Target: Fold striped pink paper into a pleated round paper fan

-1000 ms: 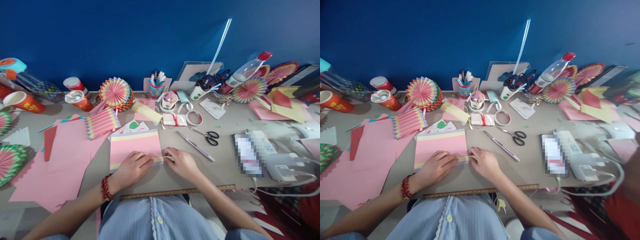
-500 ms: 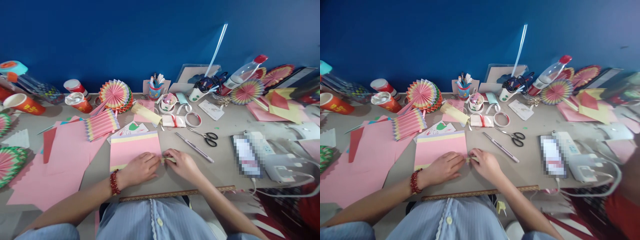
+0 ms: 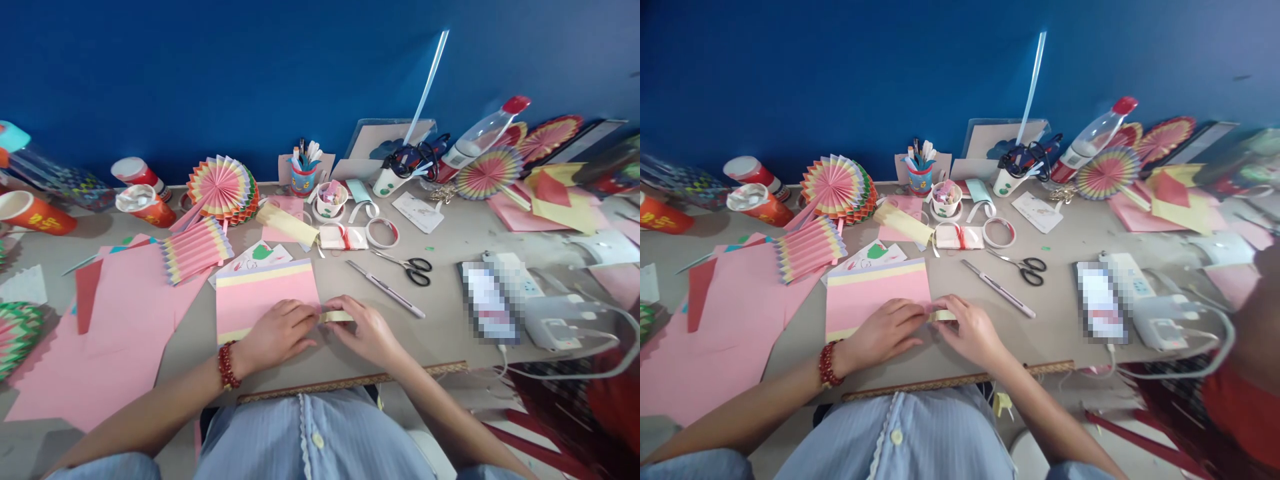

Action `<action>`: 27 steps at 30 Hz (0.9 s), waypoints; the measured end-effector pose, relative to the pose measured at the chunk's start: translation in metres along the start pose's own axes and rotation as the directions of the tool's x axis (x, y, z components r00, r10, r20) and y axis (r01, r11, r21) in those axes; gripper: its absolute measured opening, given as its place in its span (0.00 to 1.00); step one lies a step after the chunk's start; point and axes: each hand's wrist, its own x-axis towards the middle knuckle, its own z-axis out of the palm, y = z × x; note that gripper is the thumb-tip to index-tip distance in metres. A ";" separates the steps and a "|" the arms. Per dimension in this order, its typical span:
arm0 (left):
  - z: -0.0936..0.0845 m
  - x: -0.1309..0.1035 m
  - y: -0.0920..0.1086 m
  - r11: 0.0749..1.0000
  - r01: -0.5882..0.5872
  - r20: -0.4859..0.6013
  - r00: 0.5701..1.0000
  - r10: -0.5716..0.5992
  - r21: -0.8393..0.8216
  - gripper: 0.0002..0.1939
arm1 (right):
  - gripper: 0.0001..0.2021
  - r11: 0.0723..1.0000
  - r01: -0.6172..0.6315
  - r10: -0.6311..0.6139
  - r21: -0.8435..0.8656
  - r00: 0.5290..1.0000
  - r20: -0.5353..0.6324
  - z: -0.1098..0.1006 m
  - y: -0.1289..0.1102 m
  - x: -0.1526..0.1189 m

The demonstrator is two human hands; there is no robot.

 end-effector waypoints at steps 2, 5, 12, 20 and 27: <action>-0.006 0.001 0.001 0.984 0.081 -0.038 0.995 -0.088 -0.159 0.18 | 0.15 0.999 0.046 -0.046 -0.004 0.999 -0.008 0.006 0.000 -0.001; -0.013 0.002 0.003 0.923 0.153 -0.064 0.980 -0.187 -0.354 0.19 | 0.16 0.994 0.109 -0.109 -0.019 0.994 -0.017 0.013 0.000 -0.001; -0.015 0.003 0.011 0.941 0.245 -0.071 0.961 -0.268 -0.231 0.18 | 0.15 0.993 0.120 -0.121 -0.010 0.992 -0.038 0.014 -0.002 0.000; -0.009 0.000 0.009 0.957 0.227 -0.068 0.968 -0.243 -0.178 0.15 | 0.13 0.993 0.119 -0.119 -0.008 0.991 -0.063 0.018 0.004 -0.003; -0.004 -0.005 0.004 0.960 0.201 -0.075 0.973 -0.219 -0.195 0.18 | 0.11 0.968 0.238 -0.249 -0.084 0.956 -0.158 0.017 0.011 -0.008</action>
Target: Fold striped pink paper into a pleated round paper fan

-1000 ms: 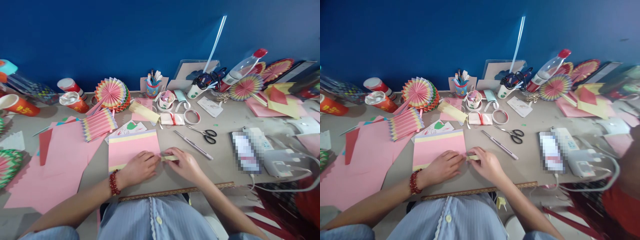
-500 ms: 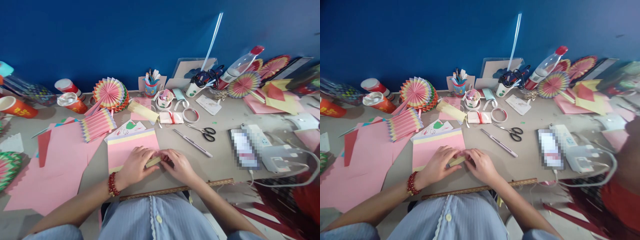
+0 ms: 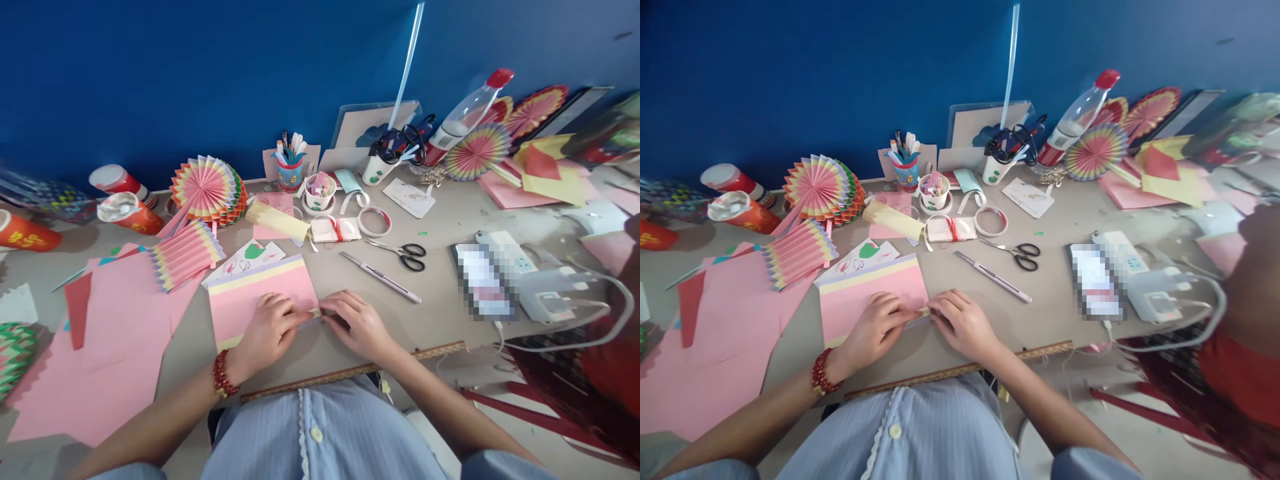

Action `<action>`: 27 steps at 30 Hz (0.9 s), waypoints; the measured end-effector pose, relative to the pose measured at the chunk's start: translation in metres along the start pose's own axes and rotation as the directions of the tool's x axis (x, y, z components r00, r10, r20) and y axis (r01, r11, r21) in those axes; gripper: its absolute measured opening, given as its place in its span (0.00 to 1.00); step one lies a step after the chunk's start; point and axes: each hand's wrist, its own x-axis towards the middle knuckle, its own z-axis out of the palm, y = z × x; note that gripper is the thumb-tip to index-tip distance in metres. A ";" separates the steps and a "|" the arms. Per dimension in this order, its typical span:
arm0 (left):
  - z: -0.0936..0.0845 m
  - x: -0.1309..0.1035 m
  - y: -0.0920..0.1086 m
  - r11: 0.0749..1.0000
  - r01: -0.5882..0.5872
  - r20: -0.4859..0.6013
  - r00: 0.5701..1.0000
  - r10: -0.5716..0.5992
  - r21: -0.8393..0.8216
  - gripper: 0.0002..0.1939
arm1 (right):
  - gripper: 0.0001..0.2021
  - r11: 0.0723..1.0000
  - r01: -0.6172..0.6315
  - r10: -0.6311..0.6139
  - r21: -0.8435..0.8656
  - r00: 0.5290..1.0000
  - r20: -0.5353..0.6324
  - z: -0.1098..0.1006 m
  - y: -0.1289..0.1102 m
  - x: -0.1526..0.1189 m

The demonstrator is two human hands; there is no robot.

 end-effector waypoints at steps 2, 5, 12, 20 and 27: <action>0.000 0.000 0.000 1.000 -0.019 0.001 1.000 0.019 -0.010 0.18 | 0.12 0.998 0.050 -0.049 -0.050 0.999 0.005 -0.001 0.003 -0.004; 0.001 0.001 -0.001 0.999 -0.033 0.008 0.999 0.033 0.001 0.18 | 0.15 0.985 0.115 -0.110 -0.130 0.993 0.047 -0.002 0.005 -0.010; 0.002 0.000 -0.001 0.999 -0.029 0.020 0.999 0.028 0.017 0.18 | 0.16 0.955 0.148 -0.131 -0.258 0.988 0.081 -0.004 0.003 -0.012; 0.002 0.001 0.000 0.999 -0.033 0.023 0.999 0.033 0.042 0.18 | 0.13 0.936 0.173 -0.173 -0.305 0.985 0.029 -0.001 0.004 -0.010; 0.001 0.002 0.000 0.999 -0.019 0.030 0.999 0.018 0.037 0.17 | 0.13 0.942 0.173 -0.174 -0.288 0.985 0.023 -0.002 0.005 -0.008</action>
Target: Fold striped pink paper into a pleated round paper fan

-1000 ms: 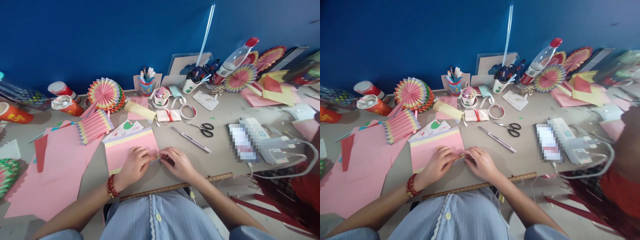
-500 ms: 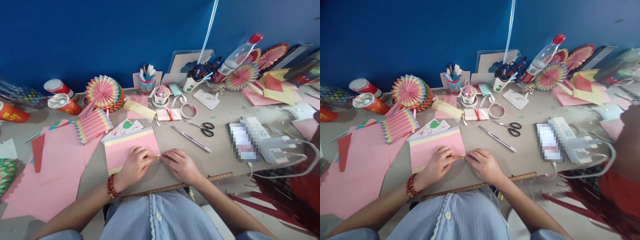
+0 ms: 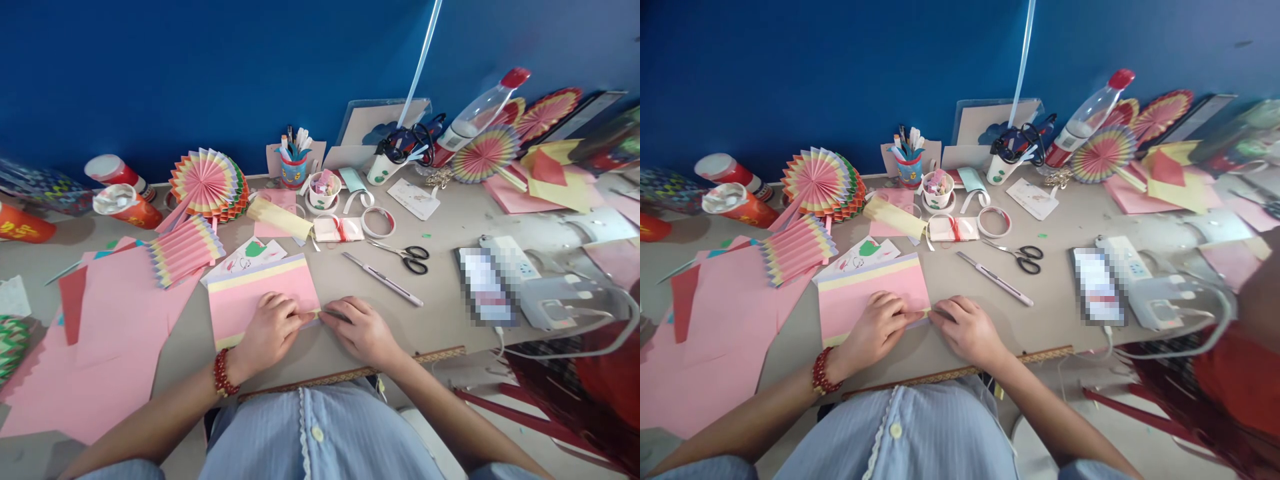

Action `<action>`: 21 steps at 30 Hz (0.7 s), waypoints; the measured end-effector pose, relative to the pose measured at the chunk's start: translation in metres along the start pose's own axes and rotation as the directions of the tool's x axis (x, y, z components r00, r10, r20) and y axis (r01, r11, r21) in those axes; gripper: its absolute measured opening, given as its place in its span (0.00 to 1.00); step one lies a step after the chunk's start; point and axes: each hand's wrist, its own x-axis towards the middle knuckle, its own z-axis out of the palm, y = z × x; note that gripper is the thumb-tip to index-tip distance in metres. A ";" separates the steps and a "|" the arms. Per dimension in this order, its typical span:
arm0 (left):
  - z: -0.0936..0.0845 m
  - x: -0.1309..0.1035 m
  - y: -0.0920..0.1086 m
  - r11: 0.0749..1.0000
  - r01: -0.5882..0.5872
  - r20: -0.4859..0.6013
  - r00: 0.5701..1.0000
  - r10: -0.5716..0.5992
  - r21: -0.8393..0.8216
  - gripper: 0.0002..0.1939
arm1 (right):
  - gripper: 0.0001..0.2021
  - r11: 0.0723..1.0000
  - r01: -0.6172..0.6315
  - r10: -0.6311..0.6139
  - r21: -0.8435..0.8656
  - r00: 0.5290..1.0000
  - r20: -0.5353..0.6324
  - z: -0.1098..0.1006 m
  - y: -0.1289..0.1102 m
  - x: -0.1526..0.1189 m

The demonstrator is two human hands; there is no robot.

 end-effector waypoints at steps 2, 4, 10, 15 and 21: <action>0.000 0.000 0.000 1.000 0.001 0.001 1.000 -0.001 -0.002 0.17 | 0.13 1.000 -0.004 0.004 0.007 1.000 0.002 0.000 0.000 0.000; 0.000 0.000 0.000 1.000 0.005 0.003 1.000 -0.005 0.003 0.17 | 0.13 1.000 -0.010 0.010 0.014 1.000 0.008 0.000 0.000 0.000; 0.000 0.000 -0.001 1.000 -0.004 0.002 1.000 0.004 0.011 0.16 | 0.13 0.999 -0.022 0.022 0.029 1.000 0.000 0.000 0.000 0.001; -0.001 0.000 0.000 1.000 0.002 0.009 1.000 -0.003 0.022 0.17 | 0.14 0.999 -0.020 0.020 0.033 1.000 0.011 -0.001 0.000 0.002; 0.000 -0.001 0.000 1.000 0.013 0.016 1.000 -0.013 0.024 0.17 | 0.15 1.000 -0.027 0.027 -0.002 0.999 0.018 0.001 -0.001 0.000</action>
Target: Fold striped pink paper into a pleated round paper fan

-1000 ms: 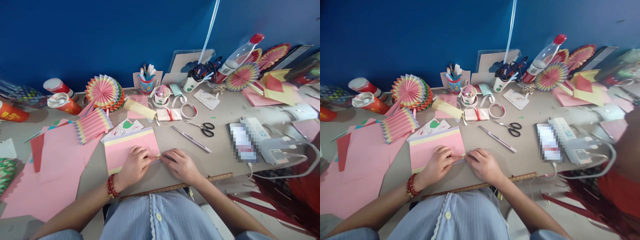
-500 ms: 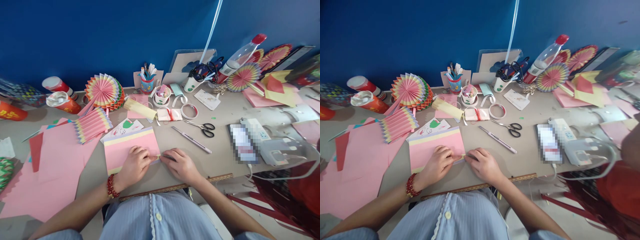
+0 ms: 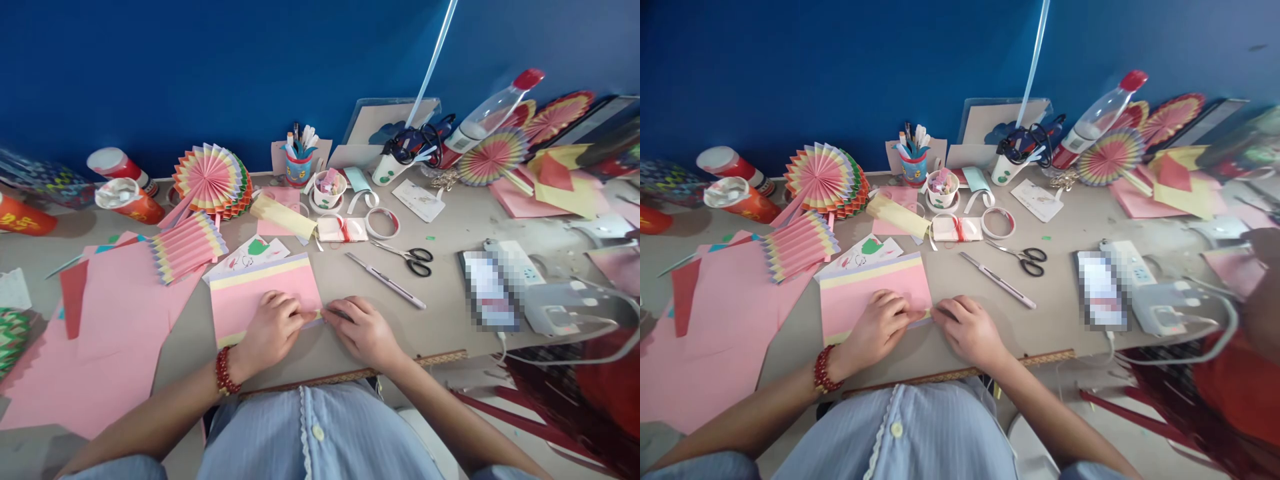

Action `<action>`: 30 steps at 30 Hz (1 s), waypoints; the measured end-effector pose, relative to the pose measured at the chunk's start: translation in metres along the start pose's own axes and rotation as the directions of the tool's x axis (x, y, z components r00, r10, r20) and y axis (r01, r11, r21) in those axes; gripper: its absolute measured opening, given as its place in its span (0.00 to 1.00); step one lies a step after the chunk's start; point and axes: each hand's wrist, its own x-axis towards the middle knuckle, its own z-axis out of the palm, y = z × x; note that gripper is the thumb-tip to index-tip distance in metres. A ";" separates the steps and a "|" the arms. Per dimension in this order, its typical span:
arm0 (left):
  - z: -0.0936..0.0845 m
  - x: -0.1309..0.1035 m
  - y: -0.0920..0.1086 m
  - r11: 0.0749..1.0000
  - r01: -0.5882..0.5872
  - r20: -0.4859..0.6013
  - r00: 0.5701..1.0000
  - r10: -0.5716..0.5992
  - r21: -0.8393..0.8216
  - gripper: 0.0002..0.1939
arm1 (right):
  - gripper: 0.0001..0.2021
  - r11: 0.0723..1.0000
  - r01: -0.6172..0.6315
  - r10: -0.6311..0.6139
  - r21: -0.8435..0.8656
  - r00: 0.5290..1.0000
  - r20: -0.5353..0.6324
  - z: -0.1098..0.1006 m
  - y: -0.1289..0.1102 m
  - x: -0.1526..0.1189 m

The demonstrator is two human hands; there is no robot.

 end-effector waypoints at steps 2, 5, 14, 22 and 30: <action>0.000 0.001 0.000 1.000 0.004 -0.001 1.000 -0.004 0.006 0.16 | 0.15 0.999 -0.015 0.014 -0.034 1.000 -0.005 0.002 -0.002 -0.002; -0.001 0.002 0.000 1.000 0.000 0.002 1.000 0.000 0.010 0.16 | 0.14 0.996 -0.047 0.048 -0.079 0.999 0.009 0.002 -0.006 -0.002; 0.003 0.000 -0.001 1.000 0.020 0.005 1.000 -0.020 -0.008 0.17 | 0.18 0.962 -0.058 0.111 -0.268 0.976 0.187 -0.006 -0.030 0.001; 0.001 0.001 -0.001 0.999 0.024 -0.027 0.999 -0.024 -0.035 0.16 | 0.17 0.986 -0.166 0.163 0.027 0.981 0.101 -0.010 -0.014 -0.001; 0.003 0.001 -0.001 0.999 0.039 -0.036 0.999 -0.040 -0.037 0.16 | 0.17 0.977 -0.049 0.072 -0.208 0.992 0.106 0.000 -0.024 -0.006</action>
